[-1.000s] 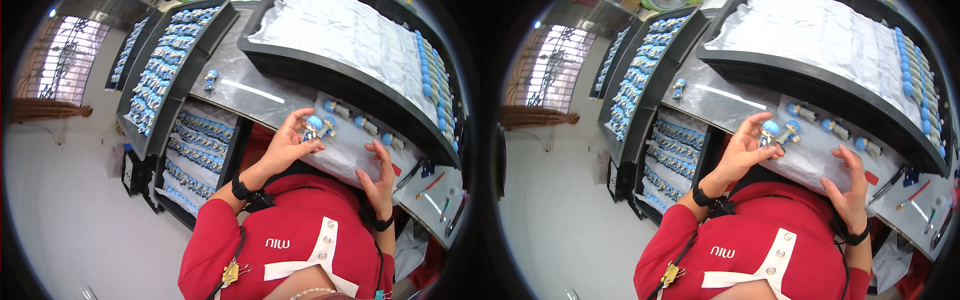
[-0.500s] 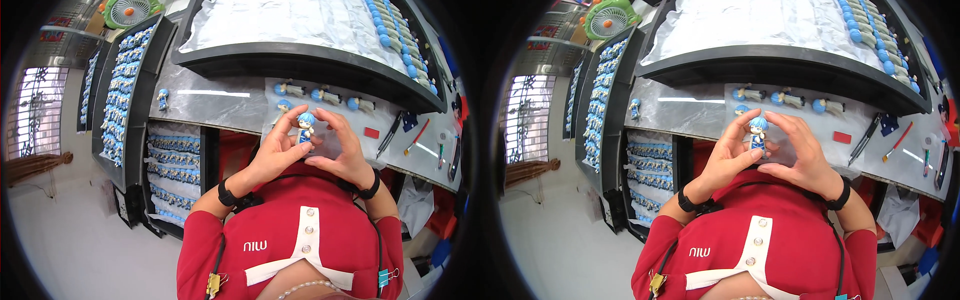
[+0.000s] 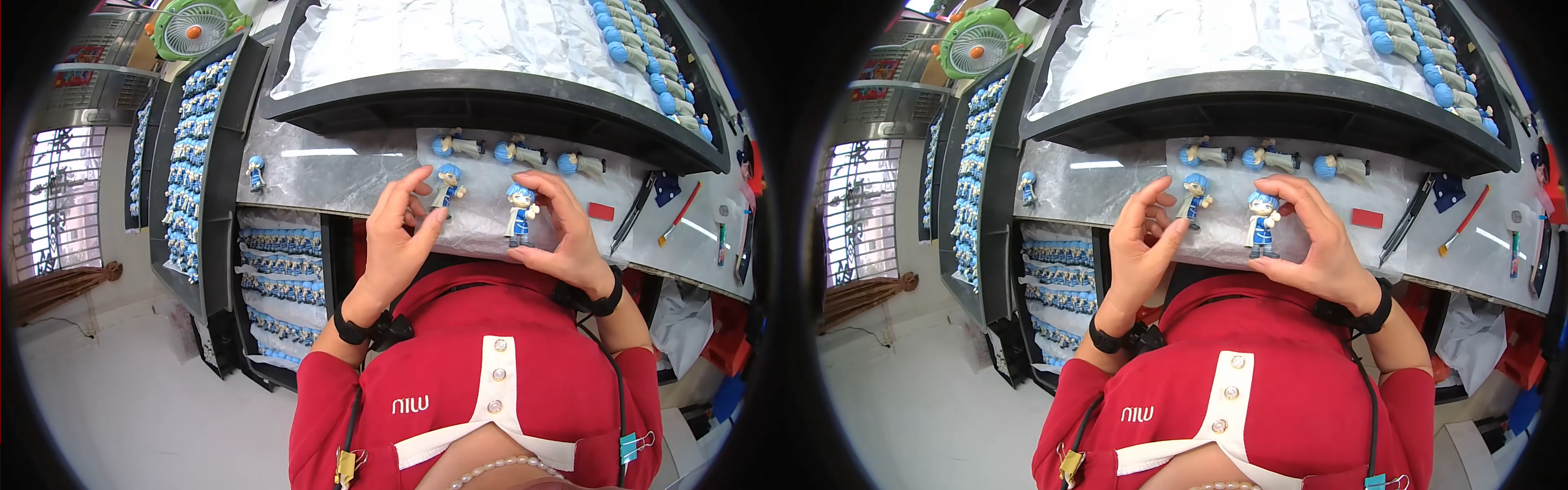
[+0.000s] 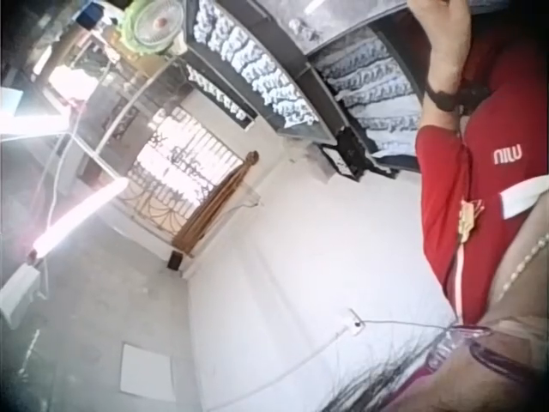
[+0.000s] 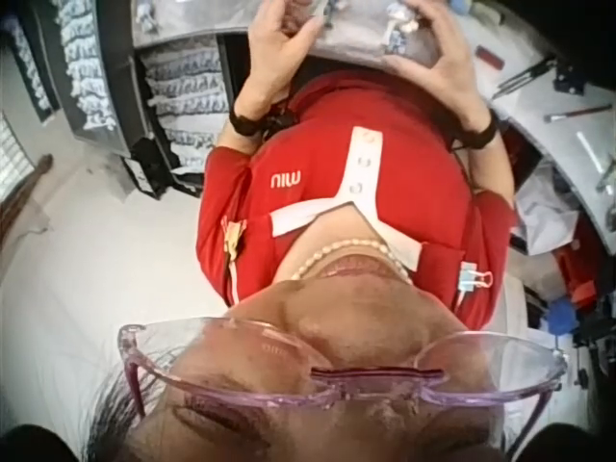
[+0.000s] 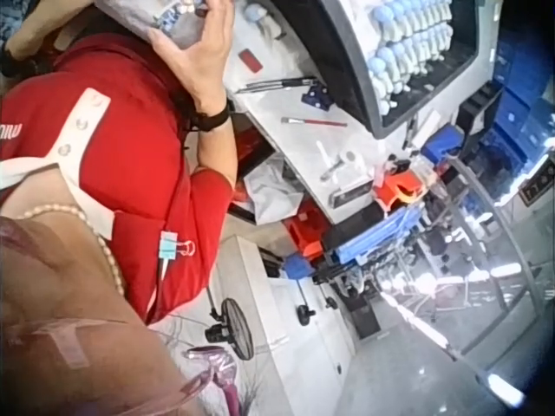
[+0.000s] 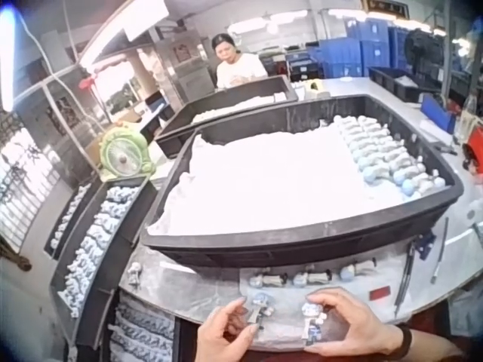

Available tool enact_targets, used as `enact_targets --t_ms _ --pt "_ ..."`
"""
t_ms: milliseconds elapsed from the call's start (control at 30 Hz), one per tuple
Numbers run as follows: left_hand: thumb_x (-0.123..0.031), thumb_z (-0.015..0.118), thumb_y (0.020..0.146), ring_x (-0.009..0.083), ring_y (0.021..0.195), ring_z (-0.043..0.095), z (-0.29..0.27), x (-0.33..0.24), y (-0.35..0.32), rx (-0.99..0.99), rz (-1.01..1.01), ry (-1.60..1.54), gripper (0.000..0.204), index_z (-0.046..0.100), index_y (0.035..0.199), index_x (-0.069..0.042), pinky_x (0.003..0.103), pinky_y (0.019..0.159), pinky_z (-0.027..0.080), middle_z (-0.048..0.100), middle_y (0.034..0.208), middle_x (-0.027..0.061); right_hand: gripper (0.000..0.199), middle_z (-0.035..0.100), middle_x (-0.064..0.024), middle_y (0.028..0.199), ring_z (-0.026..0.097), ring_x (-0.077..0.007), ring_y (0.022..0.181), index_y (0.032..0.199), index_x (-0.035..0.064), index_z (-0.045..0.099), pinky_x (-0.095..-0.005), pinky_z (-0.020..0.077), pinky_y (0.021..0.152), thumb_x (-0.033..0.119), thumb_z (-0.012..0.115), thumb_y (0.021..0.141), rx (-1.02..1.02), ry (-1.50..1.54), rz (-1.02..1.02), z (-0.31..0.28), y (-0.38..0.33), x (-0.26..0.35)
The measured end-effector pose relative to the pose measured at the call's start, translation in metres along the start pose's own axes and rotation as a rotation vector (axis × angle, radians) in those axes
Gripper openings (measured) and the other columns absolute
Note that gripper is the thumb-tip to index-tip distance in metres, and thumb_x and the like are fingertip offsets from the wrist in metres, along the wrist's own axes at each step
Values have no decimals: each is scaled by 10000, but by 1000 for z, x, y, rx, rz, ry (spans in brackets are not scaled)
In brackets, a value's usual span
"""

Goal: Assembling small plastic figurines by attaching parts with glue and detailing them with markers and a brush.

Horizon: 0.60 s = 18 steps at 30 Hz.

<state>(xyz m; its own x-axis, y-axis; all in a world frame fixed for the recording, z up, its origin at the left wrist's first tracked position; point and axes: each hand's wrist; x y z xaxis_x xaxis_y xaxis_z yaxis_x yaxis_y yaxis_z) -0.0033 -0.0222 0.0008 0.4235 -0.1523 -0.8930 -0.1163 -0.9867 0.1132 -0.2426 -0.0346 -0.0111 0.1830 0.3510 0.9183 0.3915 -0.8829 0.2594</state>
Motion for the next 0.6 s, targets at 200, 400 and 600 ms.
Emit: enact_targets --t_ms 200,400,600 --pt "-31 696 756 44 604 492 11 -2 4 32 -55 115 540 481 1252 -30 179 529 425 518 962 63 686 492 -111 1226 503 -213 1101 1233 46 461 -294 421 903 111 778 627 2 128 36 4 -1 -5" --pt "-49 686 781 49 580 503 14 -11 10 41 -92 14 545 452 1273 -25 179 495 410 483 1020 78 686 497 -106 1246 511 -205 1096 1241 38 454 -296 418 910 120 777 641 -33 283 52 7 -4 -9" --pt "-55 616 843 59 606 524 10 -15 1 125 -136 -262 452 452 1263 -23 177 514 411 505 971 56 778 460 -126 1308 452 -201 1182 1293 28 398 -335 323 1017 84 790 623 102 196 66 -3 -4 -5"
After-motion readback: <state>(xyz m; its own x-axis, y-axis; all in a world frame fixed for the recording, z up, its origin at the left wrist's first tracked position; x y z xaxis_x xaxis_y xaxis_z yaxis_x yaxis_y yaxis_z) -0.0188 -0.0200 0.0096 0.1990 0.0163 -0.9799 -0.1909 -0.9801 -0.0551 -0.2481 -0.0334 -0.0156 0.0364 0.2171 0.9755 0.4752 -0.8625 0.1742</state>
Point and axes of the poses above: each hand's wrist, its own y-axis towards the middle knuckle, its own z-axis out of the palm, x = y × z
